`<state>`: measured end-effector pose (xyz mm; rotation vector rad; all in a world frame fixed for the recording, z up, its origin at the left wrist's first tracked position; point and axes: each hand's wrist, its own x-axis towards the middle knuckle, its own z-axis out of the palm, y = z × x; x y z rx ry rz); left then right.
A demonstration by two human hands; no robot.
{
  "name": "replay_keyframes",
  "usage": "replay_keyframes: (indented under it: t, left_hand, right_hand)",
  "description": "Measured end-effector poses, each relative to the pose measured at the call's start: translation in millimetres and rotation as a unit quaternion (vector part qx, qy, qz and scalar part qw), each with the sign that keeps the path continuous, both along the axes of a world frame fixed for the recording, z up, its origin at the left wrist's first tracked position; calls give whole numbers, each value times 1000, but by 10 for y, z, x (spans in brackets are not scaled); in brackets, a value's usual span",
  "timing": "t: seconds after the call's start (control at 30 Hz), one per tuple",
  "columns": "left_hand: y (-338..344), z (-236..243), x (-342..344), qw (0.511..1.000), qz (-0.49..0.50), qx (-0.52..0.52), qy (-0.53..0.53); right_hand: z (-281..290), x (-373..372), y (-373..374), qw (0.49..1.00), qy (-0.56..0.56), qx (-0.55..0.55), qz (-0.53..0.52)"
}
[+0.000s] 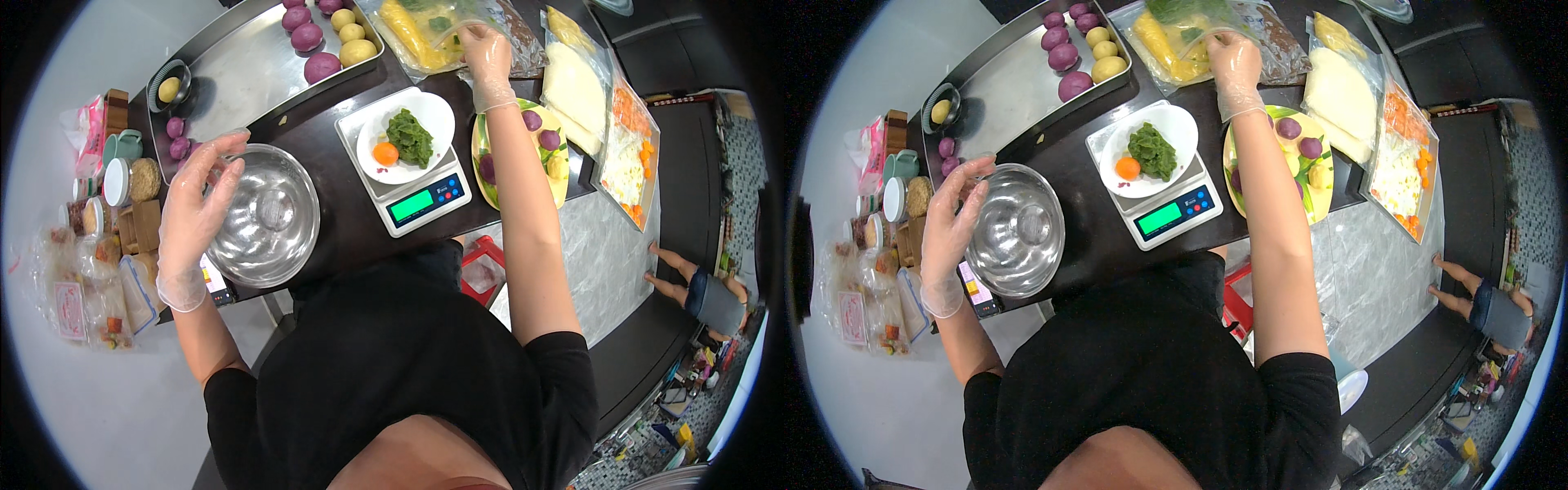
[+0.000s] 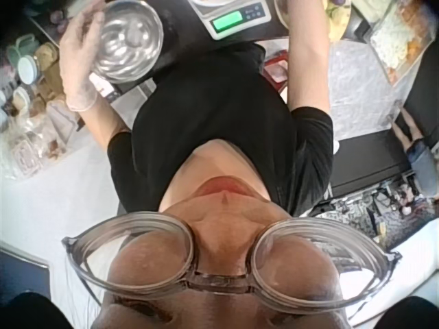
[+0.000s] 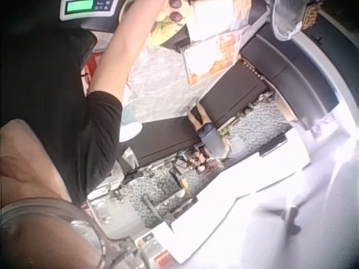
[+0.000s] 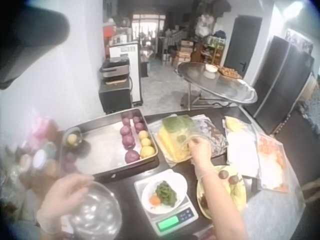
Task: The person weighs green and orange dough portions on a digital scale, then kneads and rolls them into smooth balls by hand. They place the finished balls onto a tray alongside other purple and yellow dough balls.
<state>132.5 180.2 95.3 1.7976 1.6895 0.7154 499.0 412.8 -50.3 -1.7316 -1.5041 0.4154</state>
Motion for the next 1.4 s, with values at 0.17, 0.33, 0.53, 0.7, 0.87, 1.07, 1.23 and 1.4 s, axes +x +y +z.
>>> replay_keyframes:
  t: [0.17,0.33,0.53,0.7,0.87,1.07,1.23,1.4]
  left_hand:
    - [-51,22,-10,1000,-3,5,1]
    - [-110,19,31,1000,-1,12,13]
    - [-185,-14,111,1000,-13,-19,3]
    - [-463,-226,-181,988,119,37,94]
    - [-836,-739,-481,976,201,79,28]
    - [-892,-1060,-382,955,218,163,-120]
    - [-818,-1130,-187,954,188,169,-162]
    - [-712,-1003,-3,930,156,108,-314]
  right_hand:
    - [25,-23,-90,989,-147,10,10]
    - [387,-4,-568,991,-102,17,81]
    - [940,-362,-1418,903,-149,-20,403]
    - [718,-564,-1565,874,-297,-84,376]
    - [684,-529,-1618,904,-214,-79,362]
    - [702,-433,-1609,933,-91,-90,337]
    - [925,-337,-1603,958,-47,-27,281]
    - [1253,-610,-1829,896,272,-181,300]
